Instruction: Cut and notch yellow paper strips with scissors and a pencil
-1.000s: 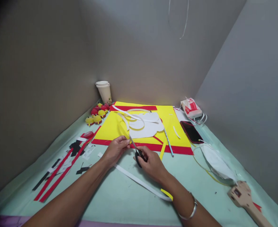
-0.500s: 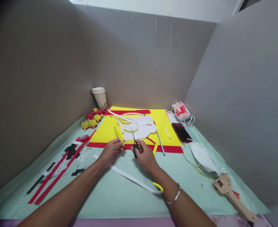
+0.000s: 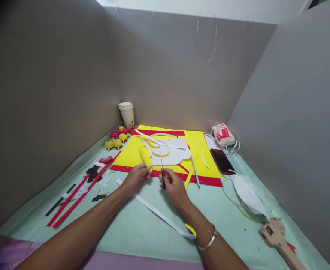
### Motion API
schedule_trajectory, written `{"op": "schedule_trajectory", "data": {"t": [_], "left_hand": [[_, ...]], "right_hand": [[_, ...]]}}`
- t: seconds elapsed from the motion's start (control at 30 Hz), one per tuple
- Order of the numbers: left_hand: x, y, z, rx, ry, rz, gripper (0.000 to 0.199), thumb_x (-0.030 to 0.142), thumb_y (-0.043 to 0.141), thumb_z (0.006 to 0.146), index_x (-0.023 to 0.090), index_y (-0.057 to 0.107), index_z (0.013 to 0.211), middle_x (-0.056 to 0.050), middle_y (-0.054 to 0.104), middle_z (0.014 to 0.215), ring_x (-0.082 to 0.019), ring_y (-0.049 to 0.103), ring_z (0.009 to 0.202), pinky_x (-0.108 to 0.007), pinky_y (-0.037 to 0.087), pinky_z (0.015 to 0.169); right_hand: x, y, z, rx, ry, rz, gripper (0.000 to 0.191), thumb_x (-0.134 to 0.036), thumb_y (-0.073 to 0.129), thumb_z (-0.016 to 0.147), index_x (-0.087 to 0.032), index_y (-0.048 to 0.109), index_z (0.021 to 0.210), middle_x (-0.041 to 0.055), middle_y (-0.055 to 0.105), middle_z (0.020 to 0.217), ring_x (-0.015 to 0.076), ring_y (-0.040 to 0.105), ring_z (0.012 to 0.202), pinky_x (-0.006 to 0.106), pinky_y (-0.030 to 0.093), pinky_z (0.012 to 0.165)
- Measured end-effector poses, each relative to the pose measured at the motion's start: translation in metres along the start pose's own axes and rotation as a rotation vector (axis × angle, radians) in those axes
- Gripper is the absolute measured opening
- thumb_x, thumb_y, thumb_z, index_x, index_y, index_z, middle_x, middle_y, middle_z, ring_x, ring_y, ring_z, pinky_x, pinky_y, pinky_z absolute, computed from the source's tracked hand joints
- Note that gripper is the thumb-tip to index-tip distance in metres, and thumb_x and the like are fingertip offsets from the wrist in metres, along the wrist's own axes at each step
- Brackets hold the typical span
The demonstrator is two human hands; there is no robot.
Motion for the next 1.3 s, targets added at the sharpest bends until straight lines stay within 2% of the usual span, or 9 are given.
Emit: {"op": "schedule_trajectory", "data": {"t": [0.2,0.7,0.87,1.3], "left_hand": [[-0.001,0.001,-0.001,-0.009,-0.004,0.006,0.023,0.028,0.074,0.066,0.017,0.053,0.066,0.003,0.054,0.061,-0.009,0.052,0.055,-0.022,0.042,0.059],[-0.007,0.001,0.000,-0.005,0.000,0.030,0.024,0.033,0.069,0.073,0.018,0.051,0.067,0.000,0.061,0.062,-0.011,0.053,0.054,-0.022,0.040,0.058],[-0.008,0.001,0.000,-0.005,-0.001,0.048,0.023,0.033,0.067,0.074,0.018,0.051,0.067,0.001,0.061,0.062,-0.010,0.052,0.055,-0.022,0.040,0.059],[-0.006,0.004,-0.001,-0.022,0.011,0.075,0.024,0.034,0.066,0.076,0.018,0.051,0.067,0.000,0.061,0.064,-0.010,0.052,0.056,-0.023,0.040,0.060]], "right_hand": [[0.000,0.003,-0.003,-0.021,-0.005,-0.010,0.034,-0.044,0.056,0.087,-0.019,0.062,0.109,-0.0011,0.059,0.070,0.0166,0.059,0.062,0.029,0.049,0.060],[0.001,0.010,-0.007,-0.127,0.003,-0.095,0.034,-0.040,0.052,0.089,-0.018,0.059,0.114,-0.0018,0.056,0.068,0.0164,0.054,0.061,0.031,0.047,0.064],[0.002,0.010,-0.008,-0.144,0.014,-0.108,0.037,-0.041,0.053,0.089,-0.017,0.058,0.117,-0.0014,0.054,0.069,0.0169,0.053,0.063,0.031,0.046,0.065],[0.001,0.009,-0.011,-0.172,0.001,-0.144,0.032,-0.036,0.051,0.090,-0.019,0.059,0.115,-0.0017,0.055,0.069,0.0168,0.054,0.064,0.031,0.045,0.065]]}}
Point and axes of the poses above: each hand's wrist, its own z-axis towards the middle knuckle, its own y-axis out of the palm, x = y × z, the point moved 6 cm from there along z, towards the middle knuckle
